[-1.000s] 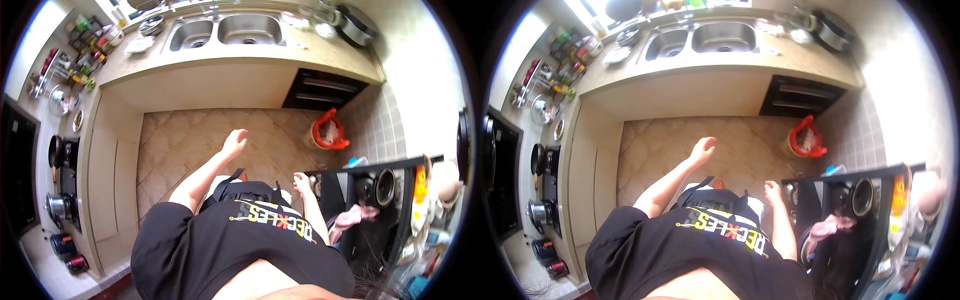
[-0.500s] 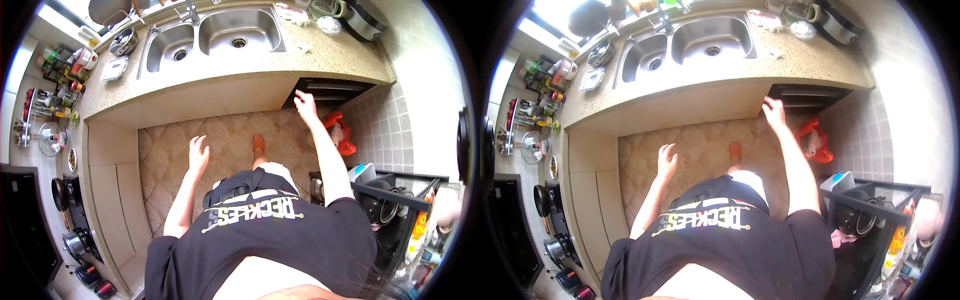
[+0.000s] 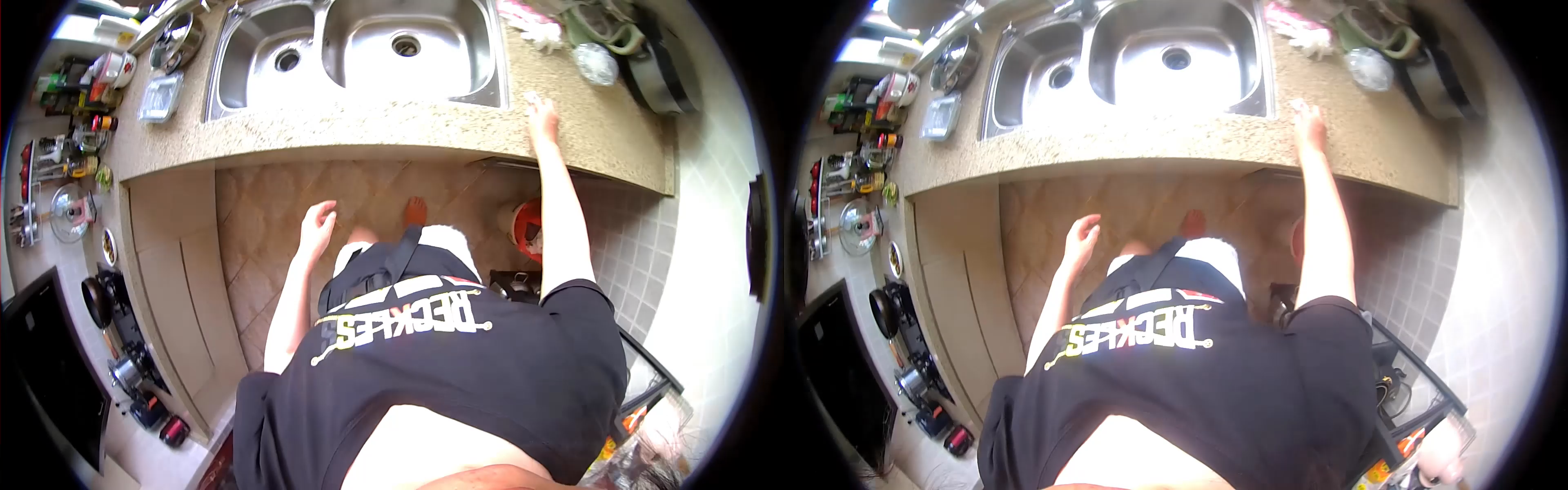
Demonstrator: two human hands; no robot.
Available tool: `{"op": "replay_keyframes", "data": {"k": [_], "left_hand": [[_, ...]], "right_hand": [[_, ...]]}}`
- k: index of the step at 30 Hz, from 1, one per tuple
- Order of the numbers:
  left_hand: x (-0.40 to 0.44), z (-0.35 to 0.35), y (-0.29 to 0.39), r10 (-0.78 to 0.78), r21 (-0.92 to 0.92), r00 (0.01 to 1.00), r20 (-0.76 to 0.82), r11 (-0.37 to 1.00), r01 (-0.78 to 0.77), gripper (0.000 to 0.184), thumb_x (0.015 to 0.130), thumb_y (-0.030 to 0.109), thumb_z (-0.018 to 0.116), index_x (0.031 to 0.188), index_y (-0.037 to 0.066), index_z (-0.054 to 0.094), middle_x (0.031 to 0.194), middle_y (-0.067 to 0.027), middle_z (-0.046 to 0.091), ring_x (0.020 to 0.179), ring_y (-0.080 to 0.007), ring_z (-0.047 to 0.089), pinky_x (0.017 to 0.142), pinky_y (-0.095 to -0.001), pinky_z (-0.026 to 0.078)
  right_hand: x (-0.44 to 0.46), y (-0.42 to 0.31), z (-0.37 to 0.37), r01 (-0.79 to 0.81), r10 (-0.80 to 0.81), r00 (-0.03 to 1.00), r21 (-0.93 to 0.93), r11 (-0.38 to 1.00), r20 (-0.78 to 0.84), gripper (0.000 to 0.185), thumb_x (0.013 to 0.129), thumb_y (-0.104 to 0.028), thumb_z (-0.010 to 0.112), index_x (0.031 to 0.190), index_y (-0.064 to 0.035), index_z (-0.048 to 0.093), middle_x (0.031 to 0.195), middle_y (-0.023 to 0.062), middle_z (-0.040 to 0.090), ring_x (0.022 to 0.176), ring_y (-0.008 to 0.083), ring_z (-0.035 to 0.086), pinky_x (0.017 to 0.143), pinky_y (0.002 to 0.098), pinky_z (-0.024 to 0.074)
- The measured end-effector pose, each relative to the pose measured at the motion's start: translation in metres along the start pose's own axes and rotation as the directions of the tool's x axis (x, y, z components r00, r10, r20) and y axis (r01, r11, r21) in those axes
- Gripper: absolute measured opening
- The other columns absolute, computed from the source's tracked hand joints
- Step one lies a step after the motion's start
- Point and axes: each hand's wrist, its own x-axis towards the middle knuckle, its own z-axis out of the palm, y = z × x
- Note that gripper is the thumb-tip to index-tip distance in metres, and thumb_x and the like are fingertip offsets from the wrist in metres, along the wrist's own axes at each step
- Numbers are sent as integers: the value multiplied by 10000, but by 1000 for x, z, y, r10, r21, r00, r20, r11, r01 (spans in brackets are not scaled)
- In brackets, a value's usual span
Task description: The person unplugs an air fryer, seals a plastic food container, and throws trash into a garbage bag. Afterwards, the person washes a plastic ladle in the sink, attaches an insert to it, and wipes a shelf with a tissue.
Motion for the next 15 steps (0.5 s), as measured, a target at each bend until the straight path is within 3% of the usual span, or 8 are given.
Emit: {"op": "replay_keyframes", "data": {"k": [5, 7, 8, 10, 11, 12, 13, 15], "left_hand": [[40, -14, -7, -172, -159, 980, 101, 969, 187, 241, 849, 88, 529, 1079, 28, 571, 980, -86, 623, 866, -124, 577, 768, -250, 454], [55, -23, -3, -155, -157, 981, 120, 972, 173, 243, 851, 93, 531, 1081, 28, 573, 984, -86, 623, 856, -130, 583, 765, -250, 457], [64, -27, -1, -159, -156, 979, 128, 971, 178, 243, 851, 93, 531, 1081, 28, 573, 984, -86, 623, 856, -130, 583, 765, -250, 457], [80, -40, 3, -72, -144, 986, 151, 985, 94, 247, 851, 95, 539, 1086, 28, 571, 983, -88, 623, 858, -134, 589, 764, -253, 463], [87, -50, 6, -72, -144, 985, 159, 985, 95, 247, 851, 95, 539, 1086, 28, 571, 983, -88, 623, 858, -134, 589, 764, -253, 463], [94, -61, 10, -40, -130, 983, 181, 989, 64, 248, 850, 95, 543, 1087, 28, 570, 981, -88, 623, 865, -133, 589, 765, -253, 465], [102, -74, 13, -7, -116, 980, 200, 993, 31, 249, 850, 95, 547, 1089, 28, 570, 979, -89, 623, 872, -132, 589, 767, -254, 467], [114, -101, 15, 2, -118, 982, 190, 993, 21, 250, 849, 93, 550, 1092, 39, 573, 970, -86, 623, 876, -127, 590, 768, -251, 468]], "right_hand": [[-36, -51, 12, -98, 98, 995, -19, 995, -21, 300, 914, -223, 409, 887, 21, 583, 882, 178, 555, 812, 302, 576, 710, 391, 458], [-51, -101, 23, -215, 199, 976, 222, 951, 94, 318, 930, -252, 373, 980, 17, 533, 919, 200, 565, 817, 332, 575, 710, 416, 449], [-59, -117, 45, -191, 183, 978, 88, 978, 99, 293, 928, -239, 371, 1040, -7, 510, 985, 209, 558, 841, 350, 572, 735, 419, 453], [-69, -167, 72, 218, -218, 976, -10, 976, -20, 304, 928, -237, 354, 1112, -37, 490, 1064, 208, 525, 867, 375, 562, 796, 425, 446], [-73, -205, 80, 46, -41, 985, -24, 999, 165, 294, 920, -219, 374, 1125, -38, 482, 1077, 196, 516, 864, 373, 565, 799, 421, 451], [-77, -235, 101, -19, 10, 985, 54, 998, 172, 276, 878, -154, 422, 1123, -48, 491, 1034, 171, 529, 833, 322, 585, 693, 414, 500], [-80, -282, 93, 210, -163, 958, -192, 958, 234, 303, 831, -120, 450, 1123, -50, 486, 959, 149, 550, 811, 268, 600, 563, 402, 516], [-89, -352, 122, 280, -279, 952, 5, 960, 128, 311, 783, -75, 470, 1086, -15, 503, 949, 137, 543, 738, 254, 607, 507, 384, 511]]}}
